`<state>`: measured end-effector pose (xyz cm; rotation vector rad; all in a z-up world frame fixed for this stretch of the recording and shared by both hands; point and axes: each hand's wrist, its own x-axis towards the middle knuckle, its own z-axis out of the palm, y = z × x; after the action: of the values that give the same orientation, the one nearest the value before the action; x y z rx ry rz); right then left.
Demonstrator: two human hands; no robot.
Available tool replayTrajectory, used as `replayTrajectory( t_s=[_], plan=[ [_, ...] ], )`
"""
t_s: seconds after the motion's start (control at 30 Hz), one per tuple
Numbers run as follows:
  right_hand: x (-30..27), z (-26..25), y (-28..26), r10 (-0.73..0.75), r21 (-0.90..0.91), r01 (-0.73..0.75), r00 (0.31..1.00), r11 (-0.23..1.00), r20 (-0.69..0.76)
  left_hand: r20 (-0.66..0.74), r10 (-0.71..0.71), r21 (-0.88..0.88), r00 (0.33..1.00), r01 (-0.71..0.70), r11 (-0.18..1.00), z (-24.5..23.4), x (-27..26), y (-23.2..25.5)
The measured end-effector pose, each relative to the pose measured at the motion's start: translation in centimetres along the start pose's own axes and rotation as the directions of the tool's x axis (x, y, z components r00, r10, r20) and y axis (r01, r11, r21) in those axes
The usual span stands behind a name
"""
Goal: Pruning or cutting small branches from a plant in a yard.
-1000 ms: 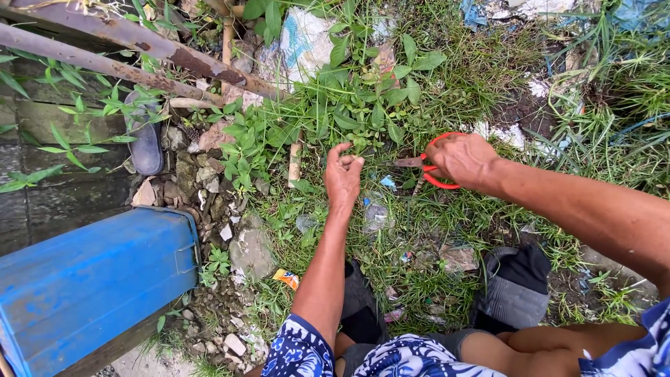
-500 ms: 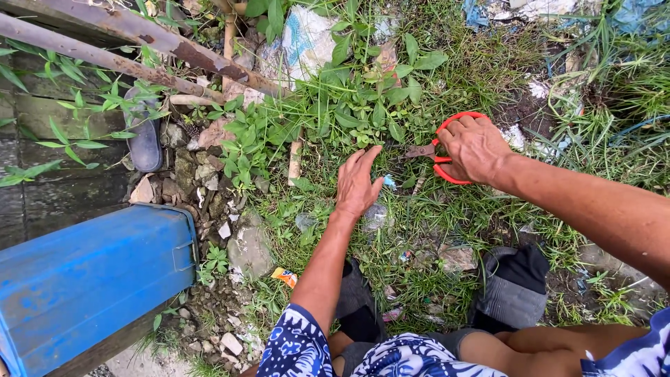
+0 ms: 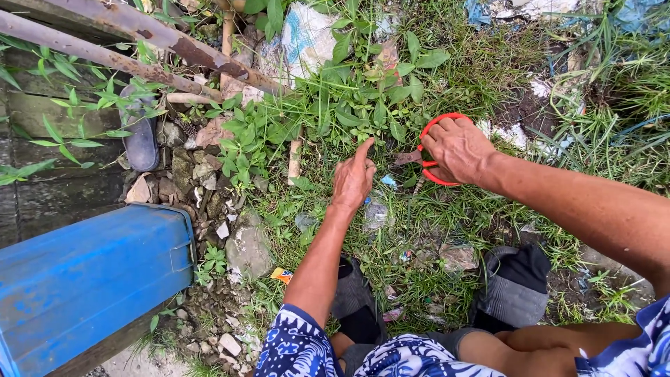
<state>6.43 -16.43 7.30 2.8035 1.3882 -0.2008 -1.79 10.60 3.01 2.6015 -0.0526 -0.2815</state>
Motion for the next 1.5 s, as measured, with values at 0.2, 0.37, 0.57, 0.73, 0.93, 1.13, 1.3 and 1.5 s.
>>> replayTrajectory(
  t_s=[0.2, 0.37, 0.57, 0.73, 0.93, 1.13, 1.3, 1.5],
  plan=[
    [0.8, 0.3, -0.7, -0.024, -0.007, 0.025, 1.000, 1.000, 0.019, 0.122, -0.180, -0.248, 0.976, 0.205, 0.947, -2.1, -0.4, 3.3],
    [1.2, -0.9, -1.7, -0.062, -0.015, 0.063, 0.997, 0.998, 0.036, 0.104, -0.182, -0.238, 0.978, 0.202, 0.950, -2.3, -0.6, 4.0],
    [1.1, 2.4, -1.8, -0.087, 0.009, 0.087, 0.993, 0.996, 0.078, 0.133, -0.215, -0.271, 0.968, 0.244, 0.931, -2.2, -0.7, 3.9],
    [-0.5, 3.8, -1.4, -0.079, 0.033, 0.075, 0.984, 0.997, 0.157, 0.119, -0.216, -0.364, 0.969, 0.245, 0.898, -1.4, -1.0, 1.7],
    [-2.5, 2.2, -0.3, -0.062, 0.068, 0.044, 0.958, 0.997, 0.280, 0.082, -0.321, -0.281, 0.943, 0.331, 0.901, -3.1, -1.7, 1.1],
    [-4.2, 3.3, 0.8, -0.170, 0.097, 0.151, 0.958, 0.984, 0.232, -0.033, -0.213, -0.344, 0.977, 0.189, 0.920, -1.5, -2.1, -0.6],
    [-4.6, 1.5, 1.4, -0.111, 0.133, 0.112, 0.994, 0.985, -0.013, 0.062, -0.318, -0.317, 0.946, 0.321, 0.893, -2.9, -1.4, 3.0],
    [-2.5, -2.8, 0.8, 0.034, -0.032, -0.031, 0.997, 0.999, 0.072, 0.133, -0.306, -0.177, 0.943, 0.326, 0.928, 0.1, -0.8, 3.5]
  ],
)
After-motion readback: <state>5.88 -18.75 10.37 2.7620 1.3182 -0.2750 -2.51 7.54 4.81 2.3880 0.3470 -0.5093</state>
